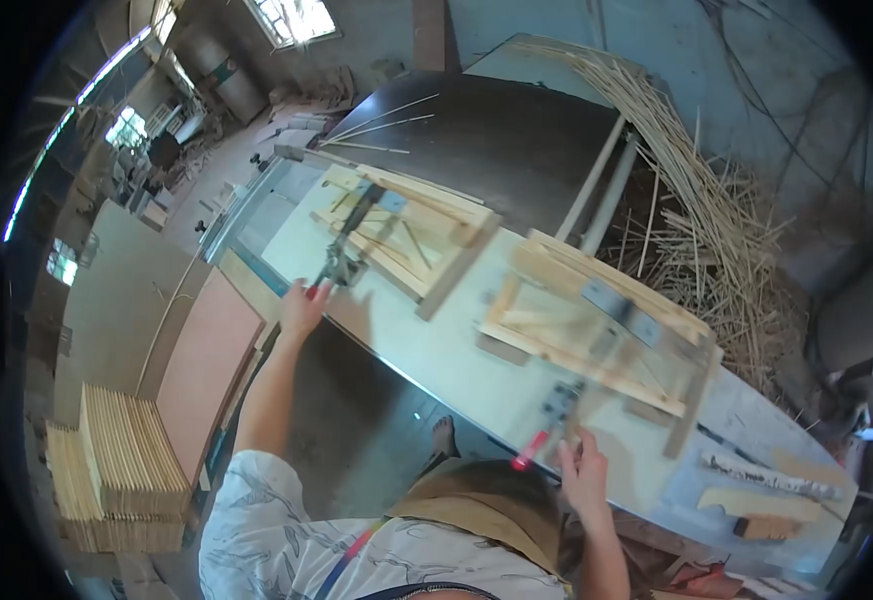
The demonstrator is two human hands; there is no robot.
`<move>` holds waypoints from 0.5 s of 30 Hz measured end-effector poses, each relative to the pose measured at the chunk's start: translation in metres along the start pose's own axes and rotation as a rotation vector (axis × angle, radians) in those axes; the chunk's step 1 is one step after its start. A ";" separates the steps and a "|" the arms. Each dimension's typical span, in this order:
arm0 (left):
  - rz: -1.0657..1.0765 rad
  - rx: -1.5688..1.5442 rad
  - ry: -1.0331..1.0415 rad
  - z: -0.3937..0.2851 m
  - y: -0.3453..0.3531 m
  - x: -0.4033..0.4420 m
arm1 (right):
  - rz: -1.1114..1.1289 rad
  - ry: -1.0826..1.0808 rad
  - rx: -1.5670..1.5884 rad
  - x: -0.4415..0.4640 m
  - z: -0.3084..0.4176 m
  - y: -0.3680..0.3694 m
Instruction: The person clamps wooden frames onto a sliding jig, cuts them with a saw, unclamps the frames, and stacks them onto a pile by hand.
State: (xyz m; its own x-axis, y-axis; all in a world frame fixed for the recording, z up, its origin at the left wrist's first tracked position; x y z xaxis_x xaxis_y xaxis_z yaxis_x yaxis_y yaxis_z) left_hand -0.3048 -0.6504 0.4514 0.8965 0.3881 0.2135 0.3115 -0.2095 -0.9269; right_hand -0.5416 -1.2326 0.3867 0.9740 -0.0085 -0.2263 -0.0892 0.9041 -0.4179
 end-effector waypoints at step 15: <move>0.107 0.115 0.239 0.013 0.013 0.022 | -0.619 0.276 0.453 -0.008 0.065 0.082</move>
State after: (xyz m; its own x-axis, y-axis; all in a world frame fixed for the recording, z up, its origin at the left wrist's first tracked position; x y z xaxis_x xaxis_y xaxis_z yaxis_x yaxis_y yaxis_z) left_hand -0.2852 -0.6333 0.4398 0.9754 0.1439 0.1671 0.1859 -0.1294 -0.9740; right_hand -0.5433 -1.1305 0.4109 0.7280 -0.6145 -0.3041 0.5985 0.7859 -0.1552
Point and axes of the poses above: each hand's wrist, its own x-axis towards the middle knuckle, its own y-axis out of the palm, z = x × y, the point moved 2 cm from there along x, towards the middle knuckle, and after that the axes turned 4 degrees about z, right-handed, at the moved point
